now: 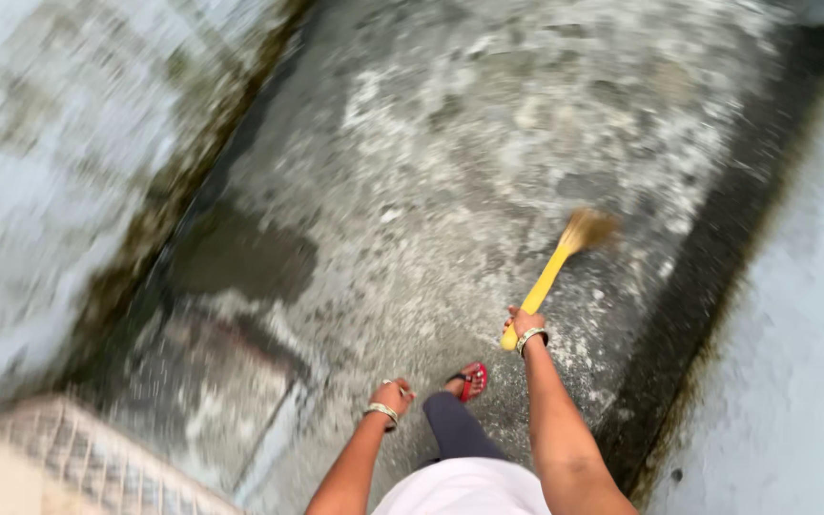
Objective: The person sweeps debris on an outdoor floor using a broom, moves footwear out of the way, and opens a metal gate.
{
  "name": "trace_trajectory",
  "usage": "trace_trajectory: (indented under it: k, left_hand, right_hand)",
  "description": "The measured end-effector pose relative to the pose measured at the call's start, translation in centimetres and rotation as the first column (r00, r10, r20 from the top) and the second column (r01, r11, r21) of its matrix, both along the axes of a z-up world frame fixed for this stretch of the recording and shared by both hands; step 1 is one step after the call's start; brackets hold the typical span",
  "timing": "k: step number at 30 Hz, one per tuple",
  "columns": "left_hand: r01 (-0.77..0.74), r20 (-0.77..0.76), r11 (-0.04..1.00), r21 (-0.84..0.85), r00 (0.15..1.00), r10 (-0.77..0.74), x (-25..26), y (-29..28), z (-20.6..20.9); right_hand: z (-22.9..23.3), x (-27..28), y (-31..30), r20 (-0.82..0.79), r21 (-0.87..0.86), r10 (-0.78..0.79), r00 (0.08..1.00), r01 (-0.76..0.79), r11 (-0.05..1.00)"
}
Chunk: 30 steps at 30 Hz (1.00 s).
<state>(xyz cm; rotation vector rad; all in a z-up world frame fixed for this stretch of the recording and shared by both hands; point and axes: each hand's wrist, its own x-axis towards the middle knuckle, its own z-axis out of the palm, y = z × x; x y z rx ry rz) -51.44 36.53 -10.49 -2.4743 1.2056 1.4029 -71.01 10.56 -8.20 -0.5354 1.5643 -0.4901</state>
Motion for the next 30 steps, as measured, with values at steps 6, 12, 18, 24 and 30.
trace_trajectory:
  k: [6, 12, 18, 24, 30]
  left_hand:
    - [-0.521, 0.043, 0.853, -0.024, 0.852, 0.521, -1.8, 11.1, -0.7]
    - [-0.841, -0.116, 0.512, -0.175, 0.534, 0.837, -9.4, 13.5, 7.8]
    - [-0.766, -0.005, 0.64, -0.058, 0.642, 0.767, -12.9, 12.1, 8.7]
    - [-0.772, -0.001, 0.634, -0.045, 0.635, 0.772, -13.3, 7.9, 5.3]
    - [-0.718, -0.014, 0.695, -0.041, 0.696, 0.718, -12.5, 2.3, -1.5]
  right_hand:
    - [-4.8, -0.4, 8.6, -0.701, -0.071, 0.546, 0.459, -0.807, 0.586]
    - [-3.8, -0.6, 19.3, -0.575, 0.131, 0.818, 0.013, -0.986, 0.108]
    - [-6.4, 1.5, 24.6, -0.513, 0.09, 0.672, -0.535, -0.812, -0.577]
    - [-7.4, -1.1, 12.8, -0.674, 0.294, 0.096, -0.732, -0.385, -0.875]
    - [-5.6, -9.1, -9.3, -0.626, 0.43, 0.677, -0.387, -0.896, -0.114]
